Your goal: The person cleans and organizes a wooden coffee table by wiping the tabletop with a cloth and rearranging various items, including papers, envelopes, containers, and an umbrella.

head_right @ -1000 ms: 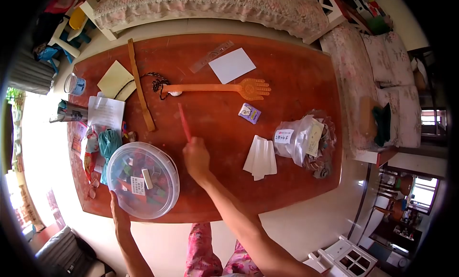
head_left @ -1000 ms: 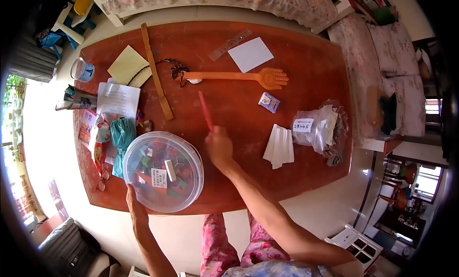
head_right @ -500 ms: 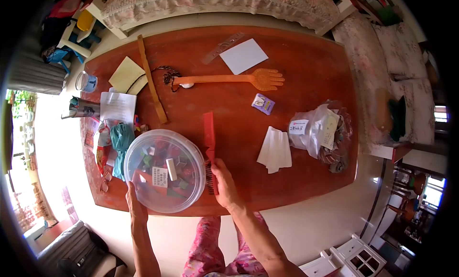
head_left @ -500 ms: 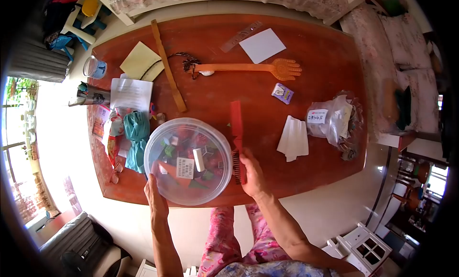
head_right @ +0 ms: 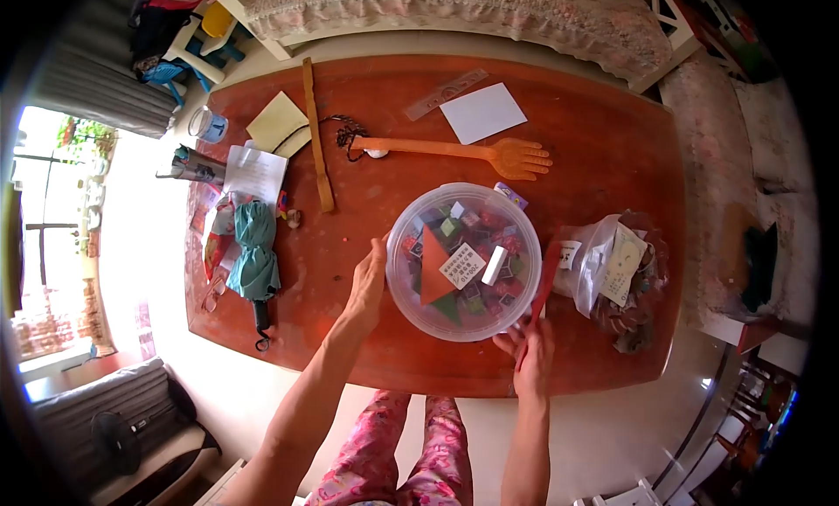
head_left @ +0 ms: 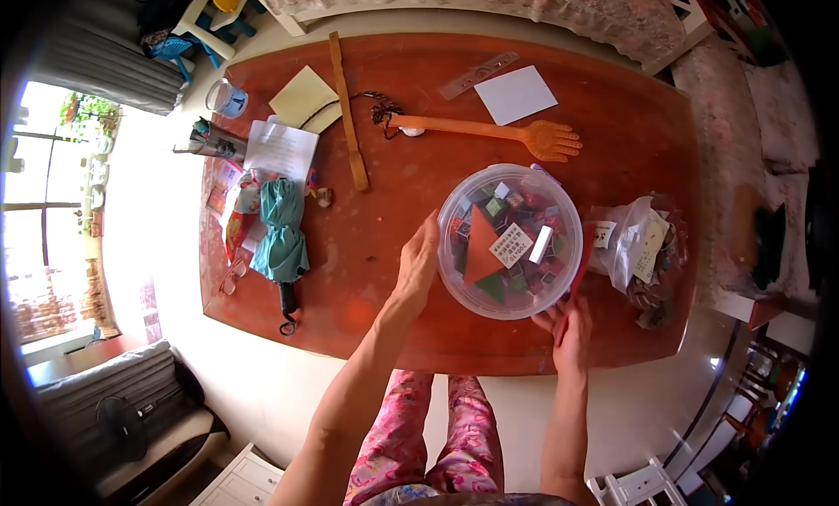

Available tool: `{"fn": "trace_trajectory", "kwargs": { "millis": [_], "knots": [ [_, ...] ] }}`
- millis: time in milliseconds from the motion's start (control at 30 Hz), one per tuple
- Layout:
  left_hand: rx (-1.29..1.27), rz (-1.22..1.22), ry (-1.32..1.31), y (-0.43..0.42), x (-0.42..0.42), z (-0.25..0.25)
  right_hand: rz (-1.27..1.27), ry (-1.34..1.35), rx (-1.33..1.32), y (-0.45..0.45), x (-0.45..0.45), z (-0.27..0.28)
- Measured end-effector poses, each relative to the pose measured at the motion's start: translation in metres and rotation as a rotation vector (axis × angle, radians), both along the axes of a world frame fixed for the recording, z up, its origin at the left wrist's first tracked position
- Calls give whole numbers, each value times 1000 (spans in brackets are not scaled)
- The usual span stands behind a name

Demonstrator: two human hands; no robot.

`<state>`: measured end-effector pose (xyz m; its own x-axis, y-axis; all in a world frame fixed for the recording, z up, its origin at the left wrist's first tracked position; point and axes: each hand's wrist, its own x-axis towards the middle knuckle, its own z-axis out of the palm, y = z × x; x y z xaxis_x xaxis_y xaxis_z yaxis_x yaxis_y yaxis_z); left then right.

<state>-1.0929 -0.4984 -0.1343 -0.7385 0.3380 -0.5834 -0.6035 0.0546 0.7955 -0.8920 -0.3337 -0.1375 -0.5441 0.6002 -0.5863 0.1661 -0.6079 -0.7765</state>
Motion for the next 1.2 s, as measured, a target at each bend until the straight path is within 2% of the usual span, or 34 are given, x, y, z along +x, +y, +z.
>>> {"fn": "trace_trajectory", "kwargs": {
  "millis": [33,100,133,200,267,333,367,433,500,533,600,633,667,700,733,767,800,833,867,933,1000,1033,1067,1100,1133,1200],
  "knots": [
    [-82,31,0,-10,4,-10,5,10,-10,-2,12,-3],
    [-226,66,-85,-35,15,-17,305,-438,353,3,41,-18],
    [-289,73,-165,-51,24,-16,316,-426,345,11,48,-26],
    [-246,122,-14,-91,55,-46,525,-656,866,24,57,-39],
    [-280,232,-54,-118,75,-38,411,-626,1339,26,52,-39],
    [-303,335,-102,-146,88,-32,344,-554,1545,29,48,-30],
    [-350,390,-91,-162,90,-32,343,-551,1547,20,47,-25],
    [-426,490,-53,-187,87,-31,332,-546,1198,-8,53,-18],
    [-583,536,32,-198,75,-28,497,-521,1261,-29,63,-23],
    [-589,486,203,-208,69,-41,577,-531,1239,-40,62,-20],
    [-748,223,456,-213,42,-44,543,-521,1252,-48,64,-31],
    [-663,182,654,-206,24,-48,521,-506,1262,-53,70,-37],
    [-777,13,688,-195,4,-34,501,-555,1263,-56,78,-41],
    [-547,141,670,-174,-10,-42,455,-599,1056,-55,86,-46],
    [-670,-65,817,-167,-31,-52,354,-659,863,-52,100,-48],
    [-927,-274,895,-156,-49,-46,356,-670,962,-48,108,-51],
    [-985,-219,1180,-149,-68,-61,378,-683,1052,-43,113,-54],
    [-740,-160,1024,-149,-92,-75,348,-756,1076,-39,118,-56],
    [-1067,-309,911,-113,-95,-51,327,-824,1090,-25,123,-57],
    [-1140,-243,678,-132,-128,-75,86,-888,1350,16,128,-53],
    [-1088,-233,751,-134,-124,-87,77,-941,1371,43,141,-61],
    [-959,-213,944,-168,-120,-118,11,-956,1338,76,145,-63],
    [-975,-223,954,-161,-105,-109,-53,-966,1302,118,147,-66],
    [-821,-176,761,-162,-81,-105,-24,-1051,1396,138,146,-62],
    [-738,-152,691,-150,-53,-95,22,-1109,1433,161,147,-71],
    [-633,-111,640,-142,-14,-90,18,-1050,1331,205,167,-96]
  ]
}}
